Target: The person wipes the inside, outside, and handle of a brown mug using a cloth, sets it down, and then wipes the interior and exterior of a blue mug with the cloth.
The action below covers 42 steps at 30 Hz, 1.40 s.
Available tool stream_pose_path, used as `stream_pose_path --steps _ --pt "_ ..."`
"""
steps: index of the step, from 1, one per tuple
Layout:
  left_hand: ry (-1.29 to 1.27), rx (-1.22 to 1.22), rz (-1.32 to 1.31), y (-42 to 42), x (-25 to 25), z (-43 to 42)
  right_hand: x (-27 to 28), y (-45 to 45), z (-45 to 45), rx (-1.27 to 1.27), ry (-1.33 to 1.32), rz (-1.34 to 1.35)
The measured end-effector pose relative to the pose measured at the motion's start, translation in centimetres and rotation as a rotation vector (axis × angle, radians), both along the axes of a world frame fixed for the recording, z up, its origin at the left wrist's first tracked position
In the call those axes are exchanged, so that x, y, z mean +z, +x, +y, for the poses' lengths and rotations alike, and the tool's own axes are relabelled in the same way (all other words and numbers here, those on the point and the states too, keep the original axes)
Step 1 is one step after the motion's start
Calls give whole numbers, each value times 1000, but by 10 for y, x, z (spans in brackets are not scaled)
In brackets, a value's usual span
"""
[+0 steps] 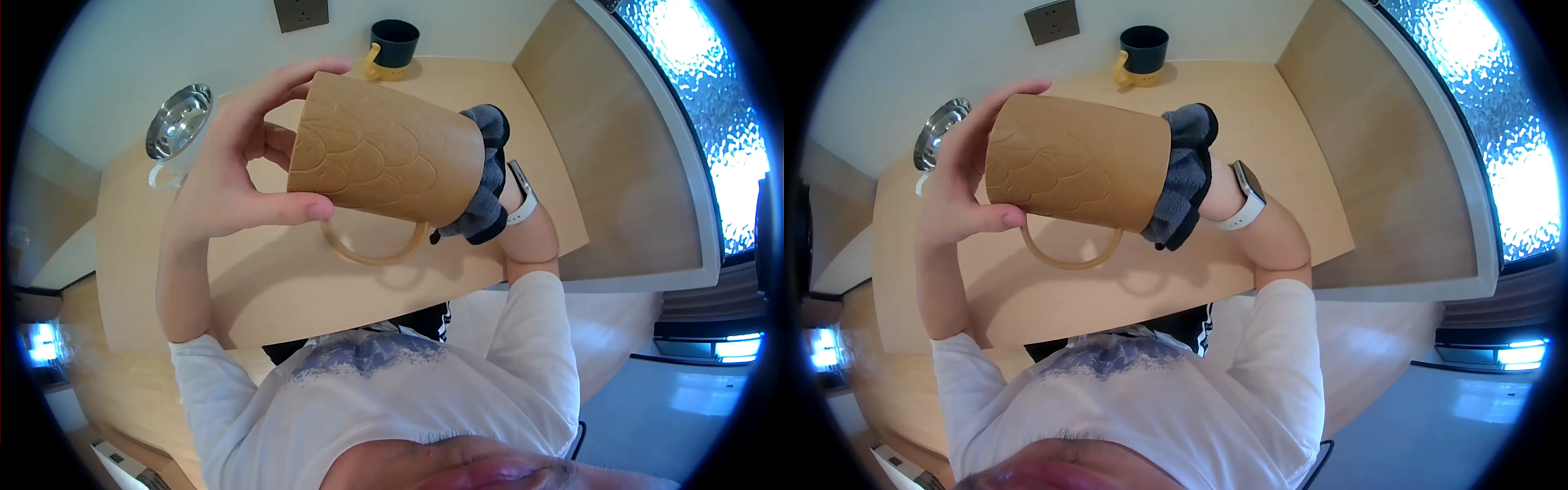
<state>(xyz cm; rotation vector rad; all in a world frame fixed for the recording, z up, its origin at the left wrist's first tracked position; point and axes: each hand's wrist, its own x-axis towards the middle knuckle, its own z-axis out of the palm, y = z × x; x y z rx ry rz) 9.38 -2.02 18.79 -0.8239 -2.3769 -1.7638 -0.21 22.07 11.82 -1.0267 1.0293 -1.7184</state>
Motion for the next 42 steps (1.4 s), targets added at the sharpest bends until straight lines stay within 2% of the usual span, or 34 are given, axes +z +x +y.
stream_pose_path --steps 2,5,8,9,11,12,14,18,19,20,21,23,24,26,30,32,33,35,36,38,39,42 --pt "3 -2 -29 -2 -2 -1 -1 0 -4 9 6 -10" --pt "78 -93 97 -7 -10 -5 -4 2 -10 21 7 -29" --pt "23 -105 192 -12 -9 -6 -3 -1 -12 25 7 -35" --pt "-115 -112 454 -14 -6 -7 -2 -2 -11 28 7 -34" --pt "-256 -120 711 -15 -2 -7 -1 -8 -9 28 8 -38" --pt "-464 -24 997 -12 -1 -8 0 -9 -8 24 7 -30" --pt "-674 80 1281 -7 1 -7 -1 -19 -10 15 6 -19" --pt "-782 231 1199 -15 5 -11 0 -33 -26 21 -21 22" --pt "-632 205 984 -16 5 -10 3 -32 -27 15 -31 44" --pt "-481 177 768 -17 2 -10 4 -30 -26 23 -170 44" --pt "-481 172 763 -15 -2 -11 4 -28 -28 -60 -150 198" --pt "-131 80 252 -14 -7 -17 3 -22 -31 -187 -101 413" --pt "-129 80 253 -16 -9 -21 1 -18 -30 -165 -94 353" --pt "16 68 -102 -21 -11 -27 0 -10 -31 -101 -63 188" --pt "-63 100 -270 -17 -11 -15 -2 -5 -16 -48 -25 2" --pt "-28 16 -168 -19 -17 -14 -3 -8 -12 -37 -7 -57" --pt "-27 18 -167 -17 -15 -12 -3 -10 -12 -33 -3 -85" --pt "-62 58 45 -10 -14 -7 -6 -15 -14 -29 11 -165" --pt "-62 55 41 -14 -15 -6 -8 -17 -14 -27 13 -211" --pt "-279 -10 878 -28 -16 -6 -5 -19 -13 -45 26 -256" --pt "-280 -10 880 -27 -18 -7 -1 -20 -12 -79 29 -238" --pt "-546 127 1133 -27 -23 -14 7 -22 -10 -122 55 -44"
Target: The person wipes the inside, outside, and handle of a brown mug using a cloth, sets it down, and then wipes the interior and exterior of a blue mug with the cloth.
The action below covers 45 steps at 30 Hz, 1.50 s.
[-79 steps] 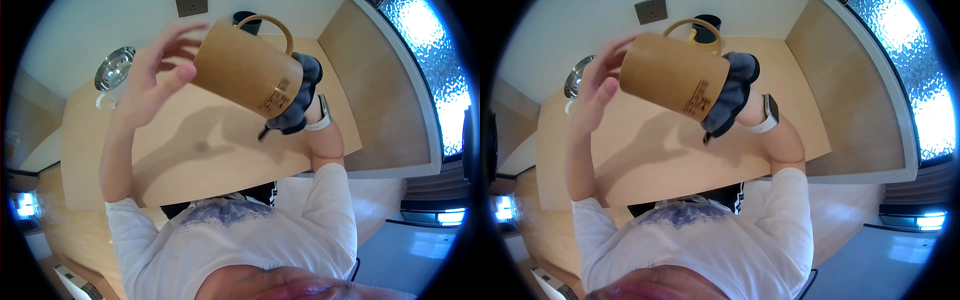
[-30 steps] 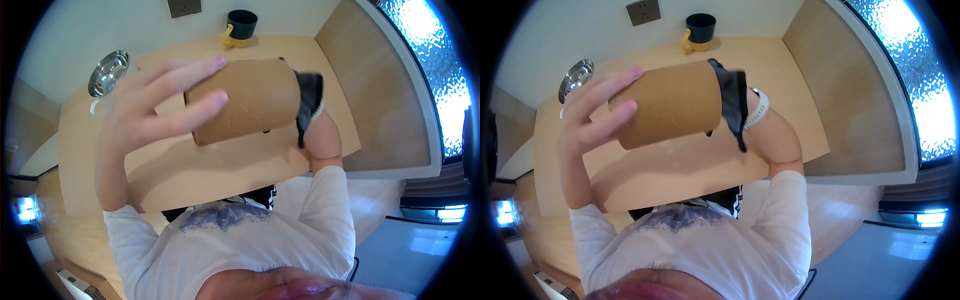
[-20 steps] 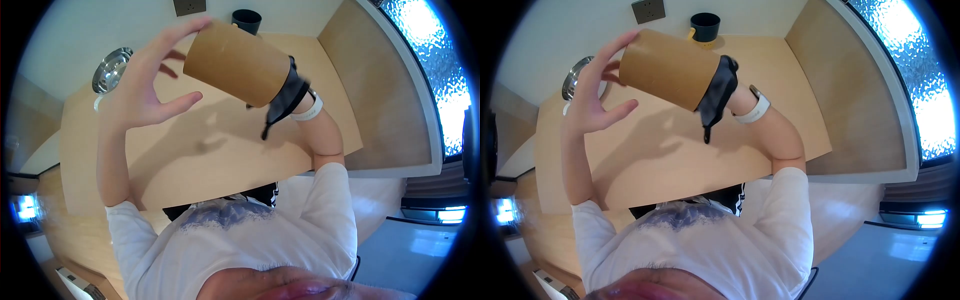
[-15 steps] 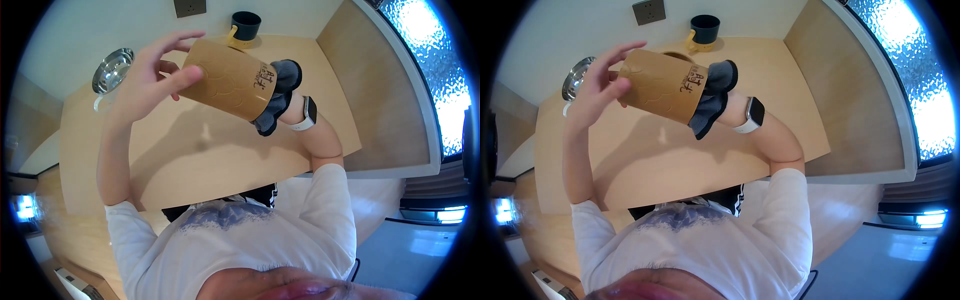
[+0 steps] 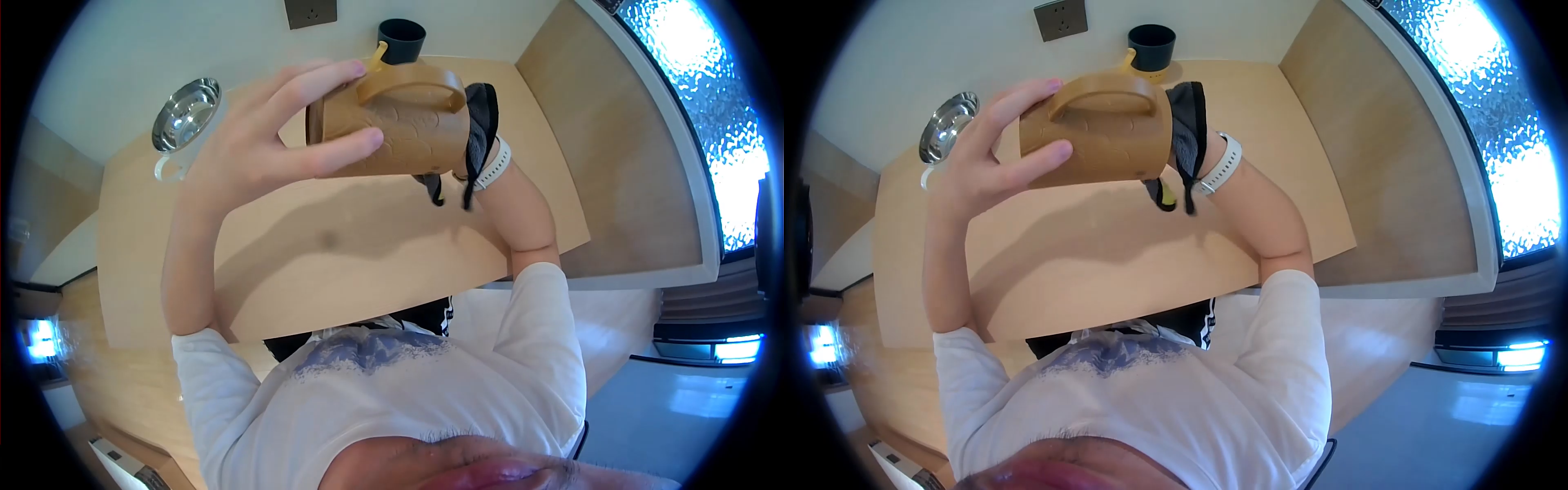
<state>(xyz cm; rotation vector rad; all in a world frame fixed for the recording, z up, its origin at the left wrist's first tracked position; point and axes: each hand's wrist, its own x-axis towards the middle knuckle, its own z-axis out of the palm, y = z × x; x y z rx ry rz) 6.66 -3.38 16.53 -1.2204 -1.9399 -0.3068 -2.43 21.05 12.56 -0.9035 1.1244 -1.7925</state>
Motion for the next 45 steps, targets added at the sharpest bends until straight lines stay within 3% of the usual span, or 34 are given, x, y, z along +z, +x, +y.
stream_pose_path --steps 2,3,4,6,7,9,12,14,15,16,17,20,21,24,25,27,29,32,34,36,37,39,40,41,43,45 --pt "-59 30 -25 -6 -5 -6 -5 -10 0 20 -4 83" --pt "-59 31 -24 -8 -10 -5 -12 -17 -4 118 -62 -56" --pt "196 -121 -343 -9 -16 -4 -20 -21 -7 217 -117 -195" --pt "466 -268 -650 -12 -18 -6 -35 -17 -14 38 -60 -28" --pt "541 -224 -974 -14 -13 -9 -35 -13 -14 16 -48 63" --pt "613 -169 -1302 -9 -9 -14 -35 -5 -15 2 -44 224" --pt "619 -103 -1408 -4 -7 -9 -30 -3 -10 3 -67 412" --pt "431 -265 -818 -3 -13 -4 -25 -7 -6 2 -97 565" --pt "429 -260 -812 -3 -9 -1 -19 -7 -4 2 -103 630" --pt "231 -213 -446 -2 -4 2 -8 -5 -5 4 -107 630" --pt "32 -165 -85 1 -1 4 1 -1 -4 -69 90 967" --pt "-34 -73 -27 8 -3 6 -32 -15 3 -15 51 251" --pt "-52 -39 -5 9 -5 6 -32 -18 0 -11 43 373" --pt "123 -129 -202 2 -28 9 -42 0 7 7 44 332" --pt "419 -235 -538 8 -49 12 -46 9 12 21 54 301" --pt "722 -336 -882 25 -75 17 -57 29 23 53 84 211" --pt "801 -153 -1668 38 -85 23 -72 45 34 80 124 126" --pt "801 -144 -1746 56 -96 40 -92 62 47 101 182 48" --pt "867 -185 -1647 57 -107 43 -100 68 52 109 208 57" --pt "326 -293 -637 49 -110 37 -107 71 52 112 219 107" --pt "325 -293 -640 47 -111 35 -109 73 49 111 218 139" --pt "-4 -306 -67 43 -113 31 -114 74 42 116 195 115" --pt "1 -307 -68 44 -119 26 -117 74 39 155 81 -400" --pt "29 -265 -168 44 -128 17 -118 72 33 164 50 -493" --pt "60 -219 -276 44 -140 13 -110 71 31 168 54 -422" --pt "228 -244 -401 38 -146 10 -98 65 35 133 117 -102"
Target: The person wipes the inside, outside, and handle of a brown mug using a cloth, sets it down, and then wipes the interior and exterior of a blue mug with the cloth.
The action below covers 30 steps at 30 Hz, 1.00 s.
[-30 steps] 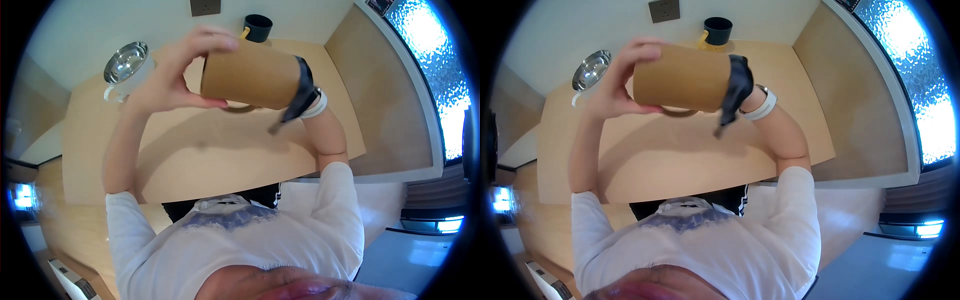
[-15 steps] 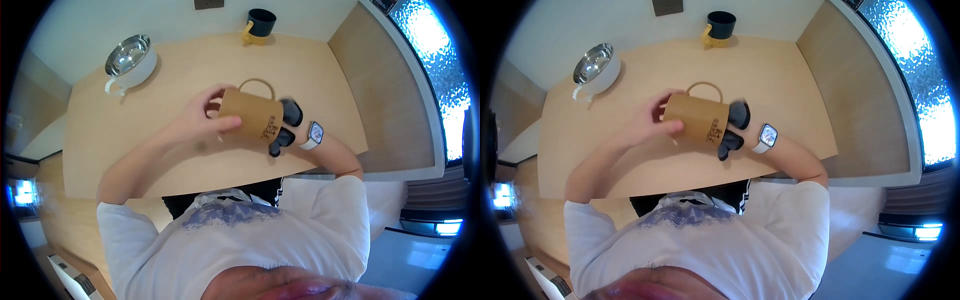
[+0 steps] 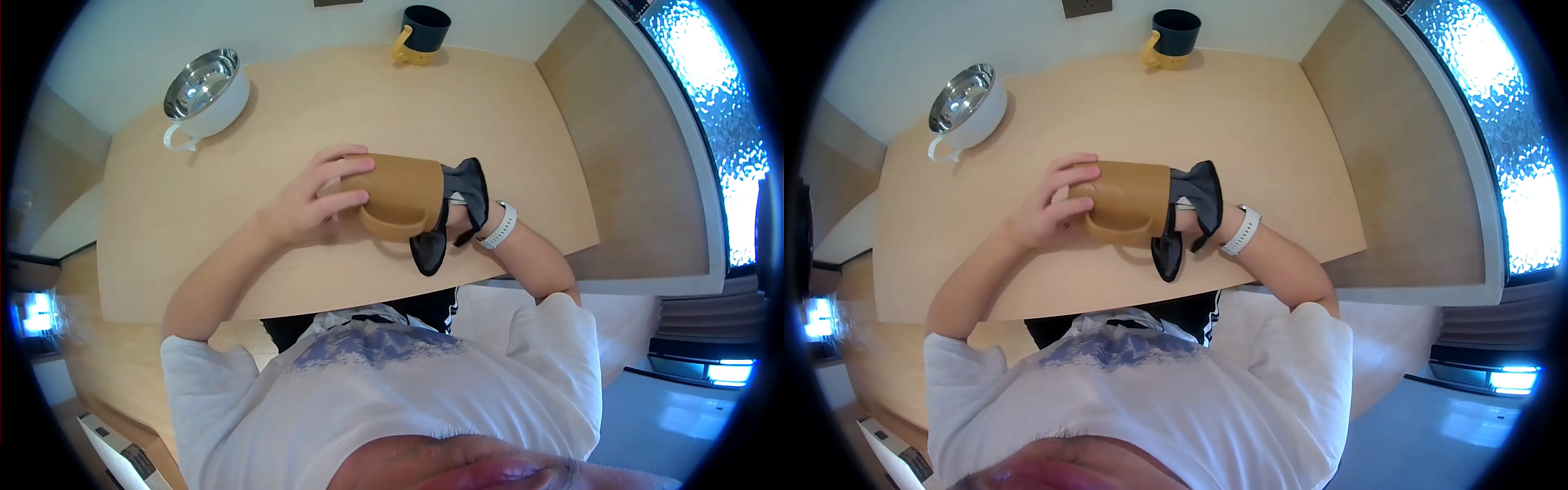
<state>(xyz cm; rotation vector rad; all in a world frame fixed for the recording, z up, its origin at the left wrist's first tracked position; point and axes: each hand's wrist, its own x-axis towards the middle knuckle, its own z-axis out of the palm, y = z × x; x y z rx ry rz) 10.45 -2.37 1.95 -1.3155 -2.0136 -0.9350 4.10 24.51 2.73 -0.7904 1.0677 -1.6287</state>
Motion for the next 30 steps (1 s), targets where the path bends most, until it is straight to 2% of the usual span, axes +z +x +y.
stream_pose_path --steps 2,3,5,6,7,8,9,10,11,12,13,15,16,17,19,20,21,23,26,29,30 --pt "96 29 -84 -4 -10 -2 12 -3 15 -76 55 526" --pt "191 59 -161 -5 -15 -4 15 -7 24 -147 79 927" --pt "211 146 -225 -7 -19 -10 14 -19 43 -332 110 1726" --pt "504 163 -446 -10 -24 -12 10 -28 54 -400 123 1907" --pt "797 182 -665 -10 -19 -10 7 -36 62 -453 152 1955" --pt "939 190 -910 -7 -6 -16 4 -45 68 -493 179 1880" --pt "942 202 -919 -6 1 -19 -4 -49 72 -508 249 1572" --pt "942 -48 -1049 -8 4 -24 -9 -53 75 -560 289 1261" --pt "936 -301 -1173 -10 3 -28 -10 -56 78 -596 303 1142" --pt "905 -293 -1160 -10 -2 -28 -11 -56 77 -606 289 1131" --pt "917 -282 -1179 -6 -10 -28 -10 -56 75 -611 273 1150" --pt "761 116 -1173 0 -23 -28 -2 -56 69 -596 222 1260" --pt "584 234 -1041 0 -17 -19 0 -55 65 -585 188 1326" --pt "588 237 -1052 -1 -21 -20 4 -52 61 -571 162 1386" --pt "412 235 -883 -7 -29 -25 12 -49 53 -547 106 1492" --pt "512 112 -958 -10 -28 -22 15 -48 50 -540 80 1544" --pt "518 108 -960 -13 -35 -24 17 -47 45 -529 58 1588" --pt "516 184 -965 -14 -46 -26 22 -44 34 -514 8 1675" --pt "544 159 -968 -16 -35 -23 24 -41 9 -542 -68 1874" --pt "482 288 -971 -15 -30 -18 35 -35 3 -490 -71 1898" --pt "479 271 -942 -17 -25 -16 28 -39 5 -553 -123 1906"
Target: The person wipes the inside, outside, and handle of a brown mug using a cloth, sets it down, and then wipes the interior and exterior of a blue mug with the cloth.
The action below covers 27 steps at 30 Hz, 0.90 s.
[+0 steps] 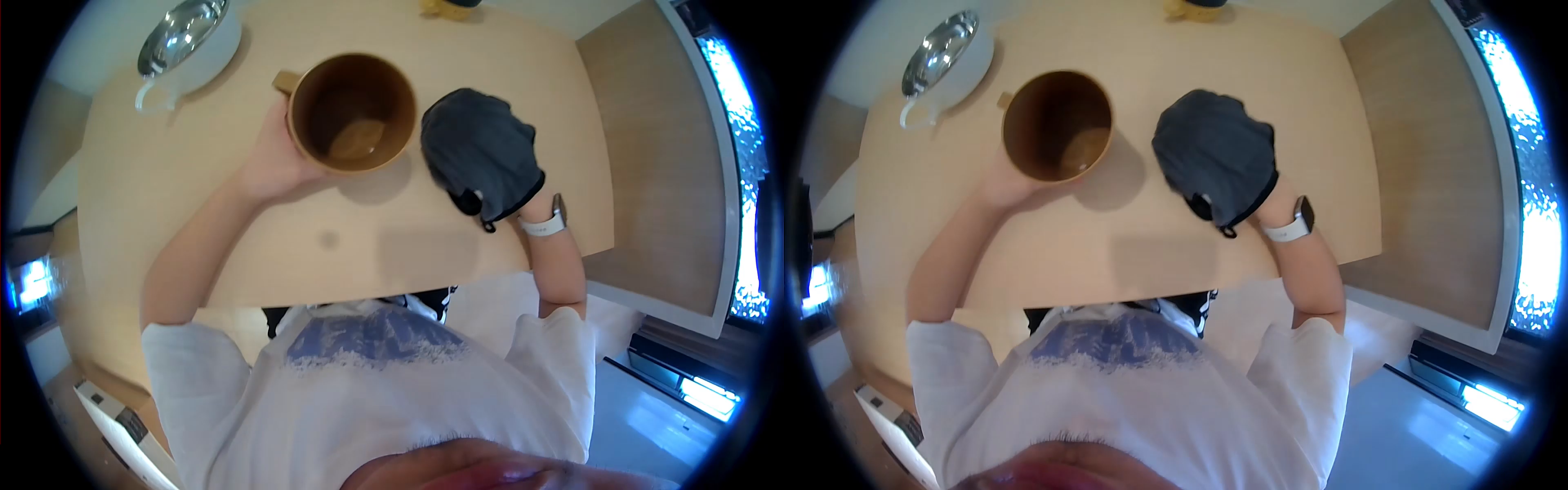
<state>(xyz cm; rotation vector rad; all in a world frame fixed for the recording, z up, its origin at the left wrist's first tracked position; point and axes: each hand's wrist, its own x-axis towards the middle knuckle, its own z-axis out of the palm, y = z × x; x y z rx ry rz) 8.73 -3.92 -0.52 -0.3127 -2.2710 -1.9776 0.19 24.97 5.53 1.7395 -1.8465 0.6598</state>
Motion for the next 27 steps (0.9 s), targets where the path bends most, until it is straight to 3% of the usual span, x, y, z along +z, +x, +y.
stream_pose_path --steps 2,13,19,27 --pt "148 -51 -64 4 8 2 2 -1 2 18 -19 5" --pt "300 -104 -271 10 27 7 5 6 14 -52 50 -106" --pt "342 -132 -168 6 16 4 2 2 19 -45 100 -177" --pt "392 -72 -221 7 20 7 -8 -1 25 -38 80 -145"
